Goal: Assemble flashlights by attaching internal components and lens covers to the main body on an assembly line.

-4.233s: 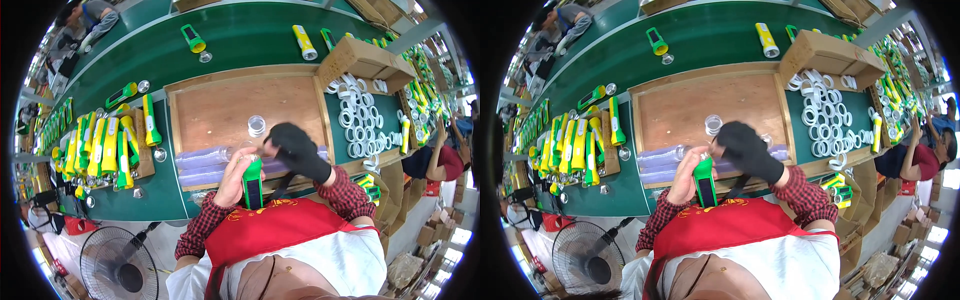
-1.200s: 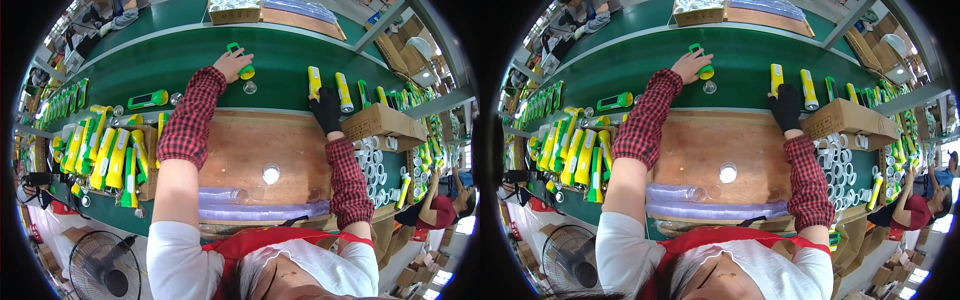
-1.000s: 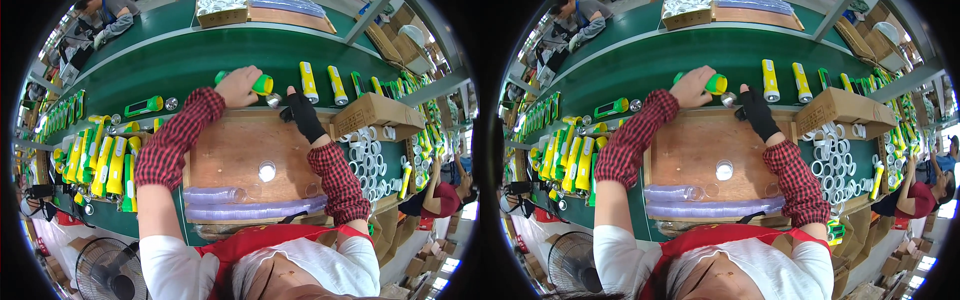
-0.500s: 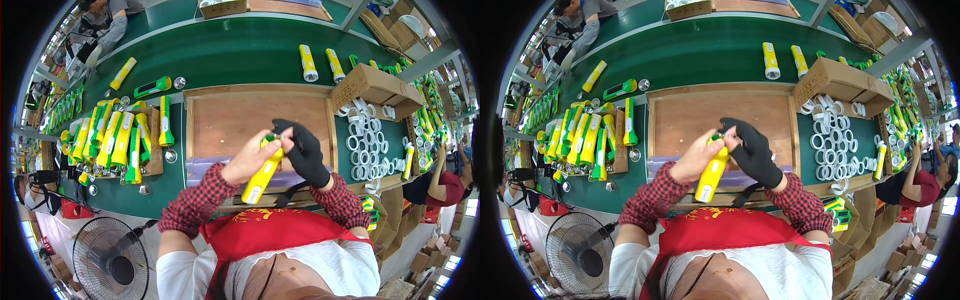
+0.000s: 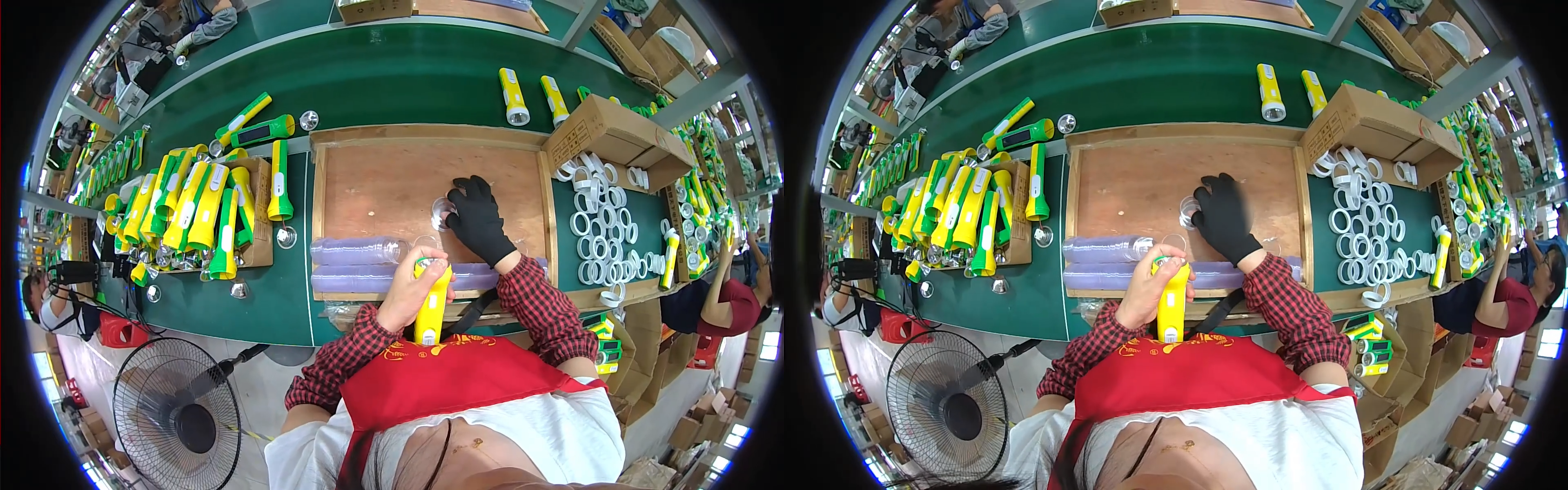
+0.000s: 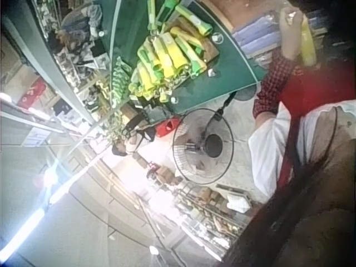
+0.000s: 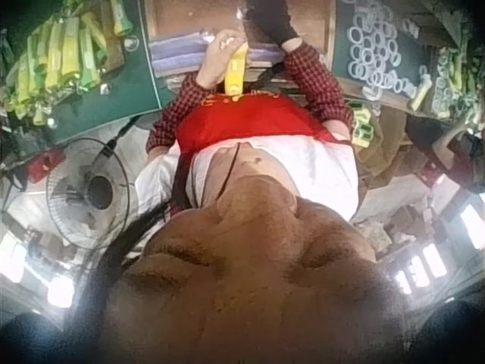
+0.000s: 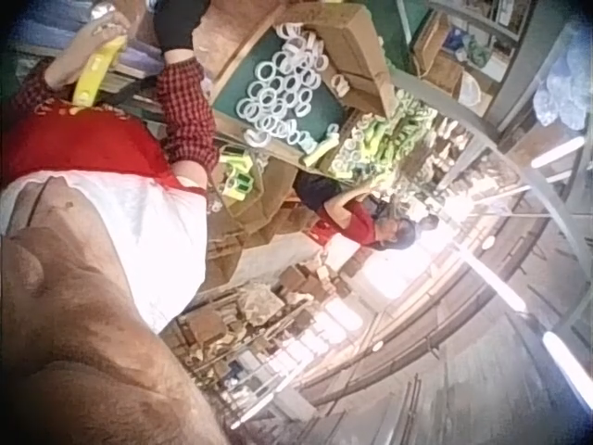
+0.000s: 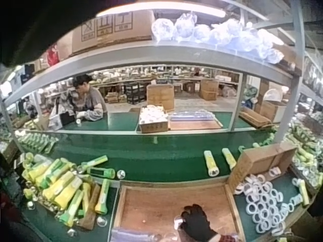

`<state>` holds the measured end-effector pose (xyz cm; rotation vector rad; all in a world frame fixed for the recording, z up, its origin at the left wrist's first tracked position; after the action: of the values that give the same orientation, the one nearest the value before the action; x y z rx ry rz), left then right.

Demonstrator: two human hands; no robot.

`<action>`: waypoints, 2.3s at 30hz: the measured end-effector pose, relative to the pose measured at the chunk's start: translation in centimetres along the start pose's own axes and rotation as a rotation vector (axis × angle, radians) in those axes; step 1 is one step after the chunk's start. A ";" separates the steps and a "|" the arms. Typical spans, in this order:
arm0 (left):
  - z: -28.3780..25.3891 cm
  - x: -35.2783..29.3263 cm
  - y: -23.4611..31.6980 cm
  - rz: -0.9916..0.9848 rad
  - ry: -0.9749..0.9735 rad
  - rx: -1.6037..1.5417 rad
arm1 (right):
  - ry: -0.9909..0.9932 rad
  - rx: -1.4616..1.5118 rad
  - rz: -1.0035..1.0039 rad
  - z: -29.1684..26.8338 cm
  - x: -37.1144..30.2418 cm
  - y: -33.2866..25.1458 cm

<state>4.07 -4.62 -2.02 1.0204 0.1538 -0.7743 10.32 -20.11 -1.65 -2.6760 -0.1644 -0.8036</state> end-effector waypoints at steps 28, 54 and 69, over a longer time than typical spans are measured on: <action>0.8 -0.5 -0.6 -0.045 -0.095 0.004 | -0.011 -0.722 0.371 -13.7 -8.5 16.4; 0.0 -1.2 -2.9 -0.111 -0.122 -0.039 | -0.168 0.685 -0.058 -8.5 -5.5 -9.5; 5.5 -5.5 0.3 -0.608 -0.849 -0.527 | 0.088 1.372 0.220 -11.0 -0.2 -6.6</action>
<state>-0.99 -6.21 3.73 0.0725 -0.0756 -1.5596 3.17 -17.81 8.71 -1.3287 -0.2635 -0.4388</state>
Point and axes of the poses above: each hand's wrist, its own x-axis towards the middle knuckle, its own z-axis out of the palm, y = z × x, the point moved 6 cm from there along x, towards the middle knuckle, and after that the axes turned 10 degrees about y, right-handed, at the moved point
